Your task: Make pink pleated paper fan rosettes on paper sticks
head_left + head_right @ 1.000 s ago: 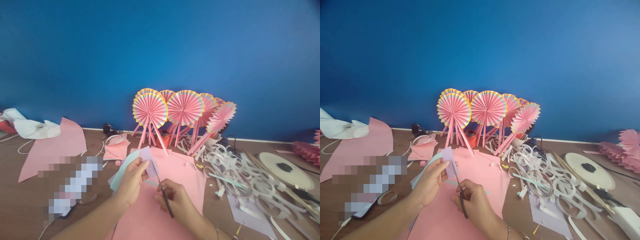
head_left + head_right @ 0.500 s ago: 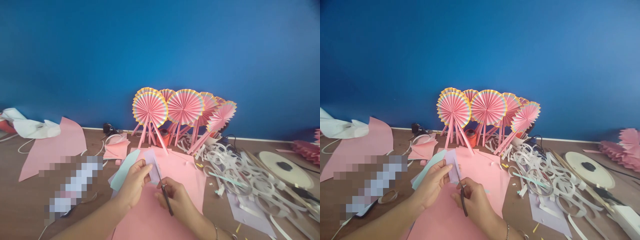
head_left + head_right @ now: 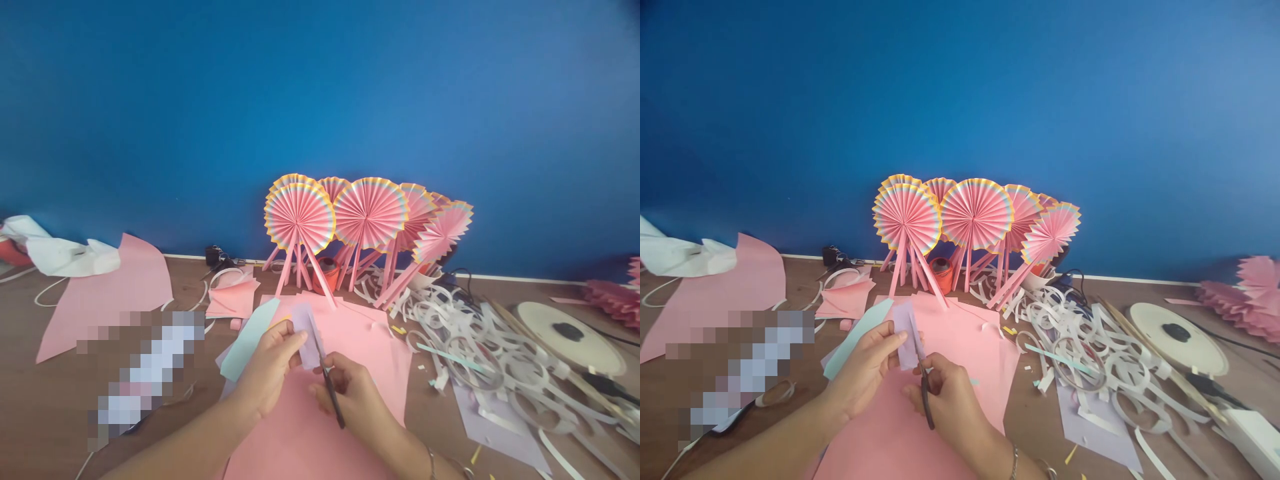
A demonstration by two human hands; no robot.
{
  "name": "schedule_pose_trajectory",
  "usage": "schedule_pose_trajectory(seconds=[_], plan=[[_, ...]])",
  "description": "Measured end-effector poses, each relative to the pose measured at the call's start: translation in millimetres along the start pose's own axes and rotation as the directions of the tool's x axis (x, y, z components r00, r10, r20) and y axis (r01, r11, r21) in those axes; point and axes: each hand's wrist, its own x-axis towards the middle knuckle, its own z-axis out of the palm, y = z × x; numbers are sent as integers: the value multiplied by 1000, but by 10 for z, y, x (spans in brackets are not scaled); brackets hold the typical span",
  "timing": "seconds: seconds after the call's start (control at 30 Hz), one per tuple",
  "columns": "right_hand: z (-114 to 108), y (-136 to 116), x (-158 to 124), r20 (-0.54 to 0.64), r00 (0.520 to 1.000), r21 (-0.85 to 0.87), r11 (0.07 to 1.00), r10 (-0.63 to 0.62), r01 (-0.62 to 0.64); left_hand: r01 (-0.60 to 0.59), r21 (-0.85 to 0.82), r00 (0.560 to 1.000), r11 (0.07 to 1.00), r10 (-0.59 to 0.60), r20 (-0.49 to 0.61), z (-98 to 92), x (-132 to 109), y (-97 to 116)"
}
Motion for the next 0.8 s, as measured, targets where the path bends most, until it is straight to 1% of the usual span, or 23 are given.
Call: schedule_pose_trajectory(seconds=[0.23,0.43,0.53,0.67,0.8], plan=[[-8,7,7,-9,1000,2,1000,4,-4,5,13,1000,1000,-5,-15,29,-12,-3],[-3,-8,8,-18,1000,10,1000,13,-13,2,22,1000,1000,-2,5,32,-12,0],[-10,19,23,-10,1000,15,1000,-10,10,9,50,1000,999,-9,-2,41,-15,-9],[-14,51,37,-22,999,7,999,-48,48,12,77,1000,997,-14,20,52,-19,-23],[-10,29,36,-13,999,24,999,-38,39,12,106,1000,994,-15,25,39,-13,-36]])
